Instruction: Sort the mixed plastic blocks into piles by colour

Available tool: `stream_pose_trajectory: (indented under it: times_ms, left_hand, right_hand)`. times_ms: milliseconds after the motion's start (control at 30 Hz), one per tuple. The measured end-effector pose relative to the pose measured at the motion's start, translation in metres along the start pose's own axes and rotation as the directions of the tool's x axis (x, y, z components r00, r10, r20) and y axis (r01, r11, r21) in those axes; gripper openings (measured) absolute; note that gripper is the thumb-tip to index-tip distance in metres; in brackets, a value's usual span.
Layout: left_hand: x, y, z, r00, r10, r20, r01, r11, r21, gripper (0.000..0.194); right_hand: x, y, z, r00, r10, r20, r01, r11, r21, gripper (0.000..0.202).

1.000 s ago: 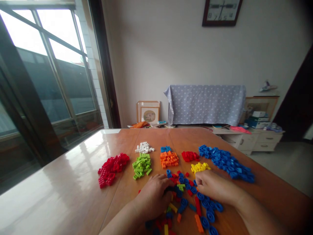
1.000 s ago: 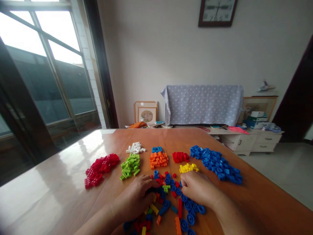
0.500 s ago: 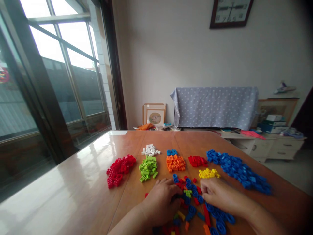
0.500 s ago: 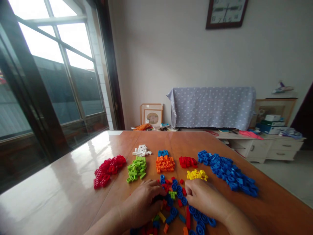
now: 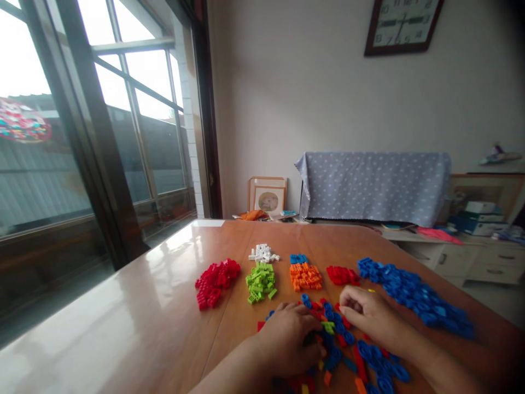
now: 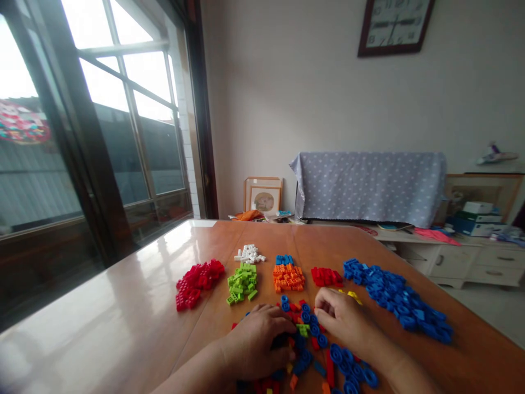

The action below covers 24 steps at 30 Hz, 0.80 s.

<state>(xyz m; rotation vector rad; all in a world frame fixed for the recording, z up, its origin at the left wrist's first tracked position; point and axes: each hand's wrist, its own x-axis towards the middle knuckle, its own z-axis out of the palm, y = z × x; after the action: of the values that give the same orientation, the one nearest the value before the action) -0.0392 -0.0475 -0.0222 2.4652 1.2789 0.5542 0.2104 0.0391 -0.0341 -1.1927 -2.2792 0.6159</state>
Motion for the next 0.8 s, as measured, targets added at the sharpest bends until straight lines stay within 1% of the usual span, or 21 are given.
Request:
stream_pose_trajectory:
  times_ms: [133, 200, 300, 433, 533, 600, 667, 733, 800]
  left_hand:
    - [-0.001, 0.0, -0.004, 0.998, 0.001, -0.063, -0.001, 1.0, 0.006, 0.031]
    - [-0.001, -0.003, -0.007, 0.995, -0.014, -0.102, 0.015, 1.0, 0.006, 0.028]
    - [-0.001, -0.011, -0.01, 0.986, -0.056, -0.156, 0.057, 0.998, 0.004, 0.023]
    - [-0.001, -0.025, -0.012, 0.966, -0.096, -0.242, 0.092, 0.995, -0.03, 0.024]
    - [-0.001, -0.034, -0.01, 0.947, -0.136, -0.291, 0.123, 0.99, -0.062, 0.025]
    - [-0.001, -0.039, -0.009, 0.937, -0.156, -0.314, 0.14, 0.988, -0.072, 0.025]
    - [-0.001, -0.043, -0.008, 0.931, -0.164, -0.327, 0.149, 0.986, -0.07, 0.025]
    - [-0.001, -0.045, -0.008, 0.927, -0.17, -0.334, 0.159, 0.985, -0.061, 0.024]
    - [-0.002, -0.048, -0.008, 0.926, -0.18, -0.331, 0.172, 0.984, -0.053, 0.023]
  right_hand:
    - [0.006, 0.014, 0.008, 0.998, 0.005, -0.06, 0.0, 0.997, 0.078, 0.013]
    - [0.008, 0.014, 0.011, 0.996, 0.007, -0.087, 0.001, 0.996, 0.085, 0.016]
    - [0.01, 0.001, 0.011, 0.993, -0.016, -0.119, 0.022, 0.999, 0.043, 0.019]
    - [0.017, -0.024, 0.011, 0.995, -0.047, -0.091, 0.047, 0.999, 0.004, 0.018]
    - [0.033, -0.031, 0.015, 0.998, -0.01, -0.07, 0.01, 1.0, 0.012, 0.016]
    - [0.048, -0.031, 0.019, 0.997, 0.045, -0.059, -0.046, 0.999, -0.004, 0.017]
    - [0.064, -0.03, 0.023, 0.993, 0.086, -0.08, -0.093, 0.992, -0.085, 0.018]
    - [0.08, -0.029, 0.026, 0.99, 0.091, -0.104, -0.108, 0.981, -0.164, 0.017]
    - [0.093, -0.028, 0.029, 0.988, 0.091, -0.124, -0.116, 0.972, -0.206, 0.015]
